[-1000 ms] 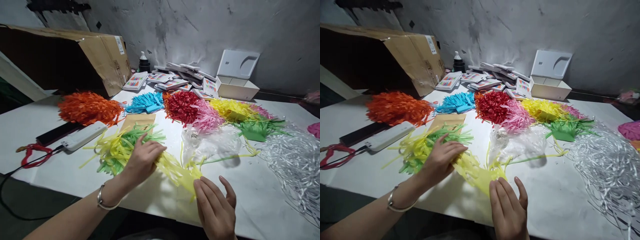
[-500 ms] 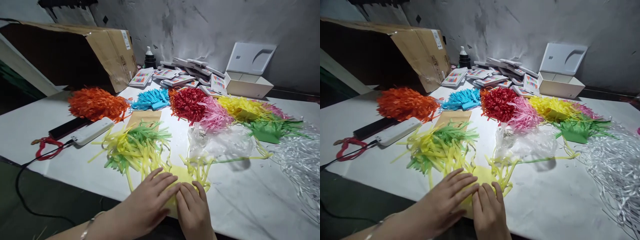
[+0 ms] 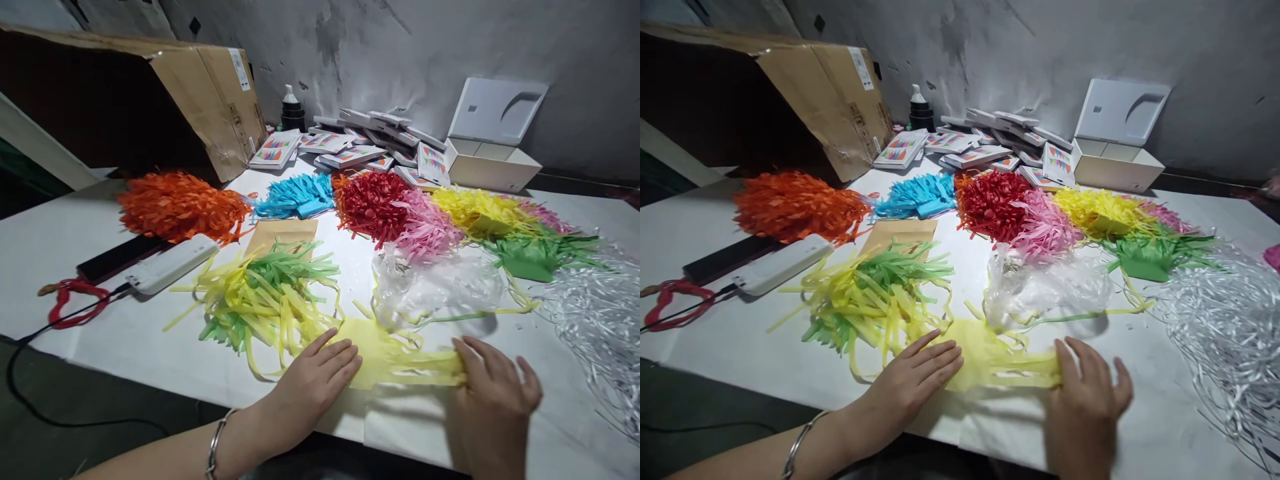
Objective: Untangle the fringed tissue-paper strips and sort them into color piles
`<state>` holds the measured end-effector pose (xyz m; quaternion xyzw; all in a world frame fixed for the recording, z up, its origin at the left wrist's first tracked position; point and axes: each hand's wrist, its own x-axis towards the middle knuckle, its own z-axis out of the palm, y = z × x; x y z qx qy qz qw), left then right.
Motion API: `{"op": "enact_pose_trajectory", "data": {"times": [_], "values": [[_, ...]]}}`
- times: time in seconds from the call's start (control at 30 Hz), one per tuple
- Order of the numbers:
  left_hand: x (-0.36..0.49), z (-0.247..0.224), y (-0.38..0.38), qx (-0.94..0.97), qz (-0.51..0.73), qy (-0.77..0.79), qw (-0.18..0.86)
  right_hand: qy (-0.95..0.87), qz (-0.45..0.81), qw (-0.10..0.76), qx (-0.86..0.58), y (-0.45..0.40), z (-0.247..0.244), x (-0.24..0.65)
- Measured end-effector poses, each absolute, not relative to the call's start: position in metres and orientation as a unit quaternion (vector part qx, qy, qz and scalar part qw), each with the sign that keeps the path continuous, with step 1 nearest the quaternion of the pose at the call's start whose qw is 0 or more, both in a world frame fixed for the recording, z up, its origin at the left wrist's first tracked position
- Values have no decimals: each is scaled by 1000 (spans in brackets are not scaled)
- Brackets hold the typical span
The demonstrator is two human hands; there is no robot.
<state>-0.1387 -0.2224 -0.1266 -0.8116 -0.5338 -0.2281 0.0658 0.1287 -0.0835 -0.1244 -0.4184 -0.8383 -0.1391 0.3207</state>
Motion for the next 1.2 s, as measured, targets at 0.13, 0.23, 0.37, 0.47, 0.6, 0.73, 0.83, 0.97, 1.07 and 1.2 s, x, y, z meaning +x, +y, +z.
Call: {"op": "enact_pose_trajectory", "data": {"times": [0.13,0.23,0.37,0.47,0.6,0.73,0.83,0.97,1.07,1.2], "values": [[-132,-142,-221,-806,-223,-547,46,-821,-278,246,-434,-67,-122,200],[-125,-148,-220,-802,-208,-559,33,-839,-252,250,-413,-85,-113,194],[-116,-150,-220,-775,-238,-583,46,-939,-57,284,-184,-126,-112,110],[-116,-147,-223,-768,-274,-577,33,-943,-10,311,-121,-140,-126,64],[-130,-133,-230,-772,-283,-566,-56,-928,94,337,-127,-135,-142,66],[-139,-115,-221,-714,-254,-642,-113,-894,226,286,-262,-127,-142,67],[-139,-105,-199,-684,-128,-709,-116,-882,203,232,-357,-120,-138,49],[-138,-99,-173,-648,-6,-753,-117,-891,103,173,-407,-108,-137,29],[-138,-100,-167,-638,2,-761,-114,-892,48,190,-408,-102,-137,28],[-139,-105,-168,-636,3,-763,-114,-892,-3,281,-354,-105,-127,37]]}}
